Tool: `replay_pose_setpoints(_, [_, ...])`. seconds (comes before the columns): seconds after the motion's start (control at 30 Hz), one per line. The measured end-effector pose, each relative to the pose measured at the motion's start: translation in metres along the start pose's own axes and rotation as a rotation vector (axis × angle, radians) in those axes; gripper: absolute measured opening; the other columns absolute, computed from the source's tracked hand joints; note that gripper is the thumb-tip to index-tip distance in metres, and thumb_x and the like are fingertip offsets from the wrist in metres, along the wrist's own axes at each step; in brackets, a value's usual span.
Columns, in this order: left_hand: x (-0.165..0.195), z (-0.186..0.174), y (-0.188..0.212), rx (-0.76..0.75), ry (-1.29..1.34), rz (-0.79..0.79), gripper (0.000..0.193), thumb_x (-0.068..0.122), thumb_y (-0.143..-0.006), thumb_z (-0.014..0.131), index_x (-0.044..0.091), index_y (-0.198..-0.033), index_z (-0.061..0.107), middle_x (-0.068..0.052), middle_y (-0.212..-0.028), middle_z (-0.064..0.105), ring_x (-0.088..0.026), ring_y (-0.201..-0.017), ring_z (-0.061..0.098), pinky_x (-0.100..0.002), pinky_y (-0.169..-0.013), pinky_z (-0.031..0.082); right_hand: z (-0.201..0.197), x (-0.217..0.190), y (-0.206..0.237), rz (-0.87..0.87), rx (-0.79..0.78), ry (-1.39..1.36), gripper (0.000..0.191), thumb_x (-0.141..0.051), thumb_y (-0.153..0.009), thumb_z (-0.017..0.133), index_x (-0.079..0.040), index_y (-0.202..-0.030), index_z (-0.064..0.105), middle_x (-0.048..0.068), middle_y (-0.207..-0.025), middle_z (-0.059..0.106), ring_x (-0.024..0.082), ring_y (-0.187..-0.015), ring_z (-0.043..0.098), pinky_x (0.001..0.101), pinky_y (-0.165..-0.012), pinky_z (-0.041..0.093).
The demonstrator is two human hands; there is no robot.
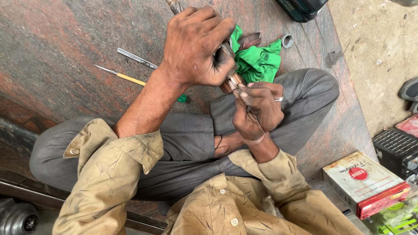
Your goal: The person sits cross-legged on the floor holding an electric motor armature against their lap and repeatedly files the copper commutator segments with a file, repositioning the file and armature to work around the part. A green cloth and other tools rest on the floor beside them.
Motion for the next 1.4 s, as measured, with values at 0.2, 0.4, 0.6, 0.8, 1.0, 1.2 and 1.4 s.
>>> replay_pose_setpoints(0.2, [0.0,0.0,0.0,0.007,0.009,-0.005,0.044,0.023,-0.068,0.071,0.005,-0.107,0.063,-0.004,-0.085,0.063,-0.025,-0.09,0.062,-0.041,-0.078,0.048,-0.01,-0.006,-0.002,-0.052,-0.013,0.081,0.029,0.009,-0.083,0.085,-0.007,-0.088,0.061,0.007,-0.091,0.07,0.028,-0.091,0.067,0.0365,-0.08,0.056])
replay_pose_setpoints(0.4, [0.0,0.002,0.001,-0.004,-0.009,-0.012,0.039,0.022,-0.068,0.071,0.007,-0.103,0.064,-0.003,-0.082,0.062,-0.024,-0.087,0.061,-0.041,-0.076,0.048,-0.002,-0.002,-0.004,-0.07,-0.014,0.024,0.028,0.01,-0.085,0.085,-0.005,-0.091,0.062,0.007,-0.094,0.074,0.028,-0.092,0.067,0.037,-0.081,0.056])
replay_pose_setpoints(0.6, [-0.002,0.001,-0.001,0.011,0.0,-0.025,0.038,0.023,-0.069,0.071,0.007,-0.103,0.064,-0.002,-0.084,0.063,-0.023,-0.088,0.062,-0.041,-0.077,0.048,-0.004,0.0,-0.003,-0.103,-0.011,0.045,0.03,0.01,-0.082,0.084,-0.007,-0.089,0.06,0.007,-0.091,0.072,0.027,-0.091,0.066,0.0377,-0.08,0.057])
replay_pose_setpoints(0.8, [-0.002,0.003,0.0,-0.007,0.005,-0.023,0.042,0.024,-0.069,0.073,0.008,-0.107,0.064,-0.004,-0.083,0.062,-0.024,-0.087,0.061,-0.041,-0.075,0.047,-0.001,0.005,-0.003,-0.096,-0.027,-0.028,0.028,0.011,-0.084,0.083,-0.005,-0.091,0.061,0.01,-0.092,0.073,0.027,-0.093,0.067,0.0381,-0.081,0.057])
replay_pose_setpoints(1.0, [-0.002,0.003,0.0,0.003,-0.001,-0.027,0.044,0.023,-0.068,0.071,0.007,-0.109,0.065,-0.003,-0.081,0.062,-0.024,-0.086,0.062,-0.041,-0.076,0.047,-0.006,0.003,-0.003,-0.1,0.027,-0.016,0.03,0.01,-0.084,0.084,-0.005,-0.089,0.058,0.008,-0.087,0.07,0.026,-0.091,0.066,0.0356,-0.078,0.058])
replay_pose_setpoints(1.2, [-0.002,0.002,0.001,0.004,-0.016,0.005,0.04,0.023,-0.071,0.071,0.005,-0.106,0.065,-0.004,-0.09,0.066,-0.024,-0.09,0.063,-0.041,-0.077,0.047,0.003,0.011,-0.003,-0.057,0.001,-0.092,0.027,0.012,-0.087,0.082,-0.005,-0.091,0.061,0.009,-0.091,0.071,0.028,-0.093,0.069,0.0359,-0.078,0.059])
replay_pose_setpoints(1.4, [-0.002,0.0,0.002,0.019,-0.008,0.023,0.04,0.024,-0.071,0.072,0.006,-0.106,0.064,-0.006,-0.093,0.066,-0.024,-0.094,0.064,-0.041,-0.083,0.05,-0.001,0.009,0.005,-0.037,0.088,-0.112,0.026,0.01,-0.086,0.082,-0.003,-0.093,0.061,0.009,-0.094,0.07,0.028,-0.092,0.067,0.0354,-0.076,0.058])
Point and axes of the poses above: each hand's wrist, its own y-axis away from the middle knuckle, its own z-axis out of the palm, x = y × z, the point moved 6 cm from there along -y, towards the middle knuckle
